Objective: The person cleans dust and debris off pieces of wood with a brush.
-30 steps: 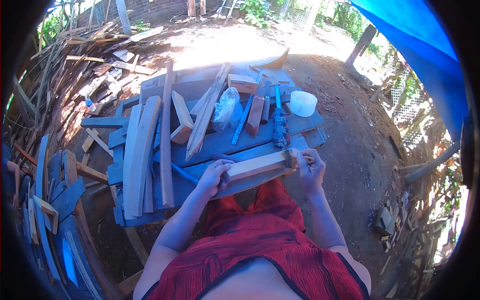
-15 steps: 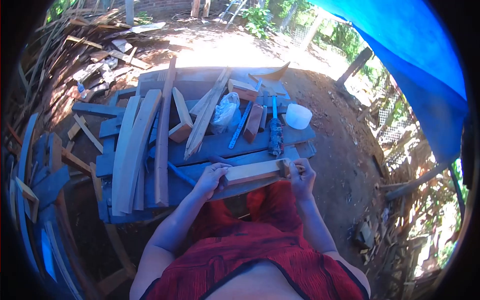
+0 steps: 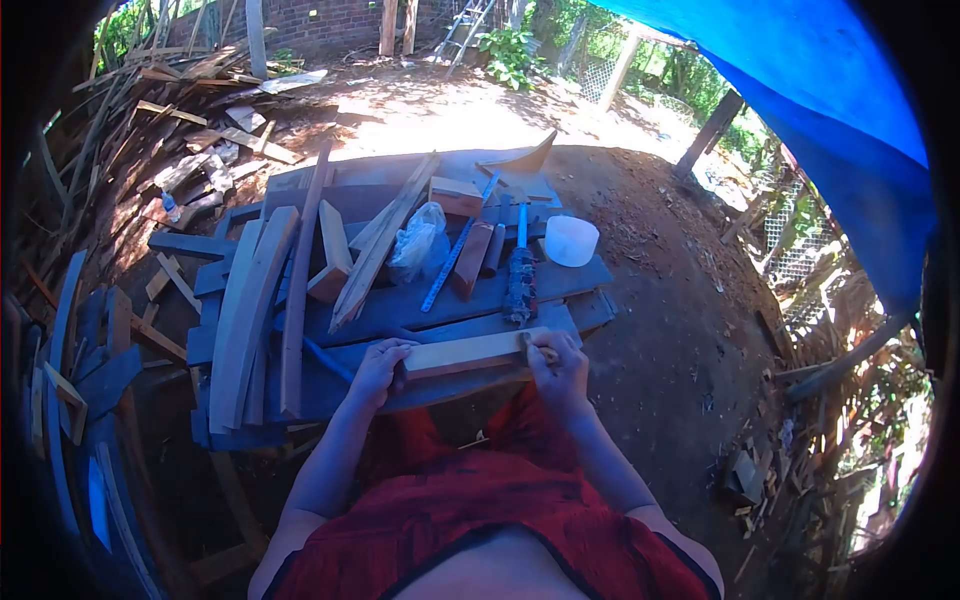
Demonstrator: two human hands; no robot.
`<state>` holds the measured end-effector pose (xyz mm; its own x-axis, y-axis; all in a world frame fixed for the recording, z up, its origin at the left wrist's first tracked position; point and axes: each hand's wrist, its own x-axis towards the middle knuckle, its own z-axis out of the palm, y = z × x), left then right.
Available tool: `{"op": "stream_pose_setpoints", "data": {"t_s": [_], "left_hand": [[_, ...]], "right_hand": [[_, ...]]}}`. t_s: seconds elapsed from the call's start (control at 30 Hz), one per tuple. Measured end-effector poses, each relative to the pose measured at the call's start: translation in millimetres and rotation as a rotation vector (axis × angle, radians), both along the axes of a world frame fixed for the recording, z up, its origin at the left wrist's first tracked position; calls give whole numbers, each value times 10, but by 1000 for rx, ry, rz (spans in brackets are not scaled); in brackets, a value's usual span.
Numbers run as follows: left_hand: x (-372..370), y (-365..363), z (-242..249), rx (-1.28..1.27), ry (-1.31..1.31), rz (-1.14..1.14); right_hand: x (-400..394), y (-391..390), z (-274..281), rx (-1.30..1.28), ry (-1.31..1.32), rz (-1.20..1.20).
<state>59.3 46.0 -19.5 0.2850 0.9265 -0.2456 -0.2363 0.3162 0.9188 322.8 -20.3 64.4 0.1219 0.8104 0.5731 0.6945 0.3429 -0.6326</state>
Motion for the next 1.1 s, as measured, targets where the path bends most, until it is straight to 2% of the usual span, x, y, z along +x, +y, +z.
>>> {"op": "stream_pose_setpoints", "data": {"t_s": [0.13, 0.2, 0.33, 0.4, 0.43, 0.47, 0.5, 0.53, 0.63, 0.83, 0.9, 0.93, 1.0, 1.1], "left_hand": [[-4, 32, -45, -22, -10, 3], [0, 41, -71, -42, -12, 8], [12, 67, -144, -45, -38, 13], [45, 68, -163, -44, -52, 33], [93, 60, -155, -53, -59, 96], [123, 54, -145, -63, -66, 158], [102, 48, -146, -58, -67, 160], [56, 46, -159, -79, -79, 111], [7, 75, -190, -90, -66, 29], [-6, 70, -136, -85, -34, -12], [-12, 75, -153, -80, -44, -15], [-5, 77, -152, -81, -37, -3], [6, 72, -152, -86, -31, 8], [2, 74, -147, -83, -36, -1]], "right_hand": [[-200, -49, 31, -26, -23, 118], [-388, -82, 76, -18, 130, 305], [-648, -72, 79, -3, 182, 455], [-688, -72, 32, -222, 531, 602], [-683, -69, 45, -217, 530, 608], [-678, -69, 72, -271, 661, 635], [-668, -70, 93, -327, 791, 659], [-633, -55, 80, -325, 786, 661], [-423, 5, -32, -383, 876, 552], [465, 7, -104, -216, 823, 151], [799, 10, -134, -200, 725, -18], [904, -3, -103, -206, 724, -20], [1017, -8, -8, -92, 558, -175], [927, 20, 57, -57, 482, -166]]}}
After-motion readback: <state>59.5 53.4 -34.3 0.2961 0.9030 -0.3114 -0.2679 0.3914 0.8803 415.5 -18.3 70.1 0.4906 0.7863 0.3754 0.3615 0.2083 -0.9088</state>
